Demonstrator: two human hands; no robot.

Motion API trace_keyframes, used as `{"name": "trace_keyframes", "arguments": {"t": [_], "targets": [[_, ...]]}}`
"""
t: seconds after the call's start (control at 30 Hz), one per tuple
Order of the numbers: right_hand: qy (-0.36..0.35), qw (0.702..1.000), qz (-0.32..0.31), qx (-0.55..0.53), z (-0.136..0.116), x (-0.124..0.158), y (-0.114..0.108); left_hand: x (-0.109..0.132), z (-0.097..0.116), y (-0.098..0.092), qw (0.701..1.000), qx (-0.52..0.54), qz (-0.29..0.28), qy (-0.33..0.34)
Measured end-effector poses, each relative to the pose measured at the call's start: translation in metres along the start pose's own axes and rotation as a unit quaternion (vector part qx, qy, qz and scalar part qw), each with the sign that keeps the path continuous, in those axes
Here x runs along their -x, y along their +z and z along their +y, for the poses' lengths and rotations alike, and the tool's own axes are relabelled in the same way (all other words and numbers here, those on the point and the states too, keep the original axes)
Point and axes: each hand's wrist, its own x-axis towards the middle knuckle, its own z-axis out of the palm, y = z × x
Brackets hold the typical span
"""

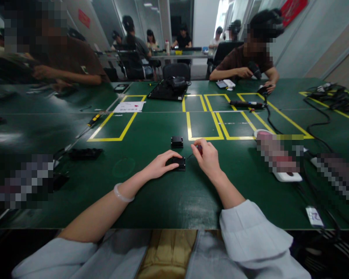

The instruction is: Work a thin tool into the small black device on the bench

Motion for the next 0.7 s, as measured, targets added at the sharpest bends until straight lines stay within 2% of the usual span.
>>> {"name": "trace_keyframes", "arguments": {"t": [0.13, 0.7], "targets": [[-0.001, 1.000, 0.014, -0.015, -0.0004, 0.0004, -0.0003, -0.0001, -0.0005, 0.0004, 1.000, -0.002, 0.001, -0.003], [-0.015, 1.000, 0.000, -0.012, -0.0016, 0.0007, 0.0005, -0.0004, -0.0007, 0.0006, 1.000, -0.001, -0.001, 0.003]]}}
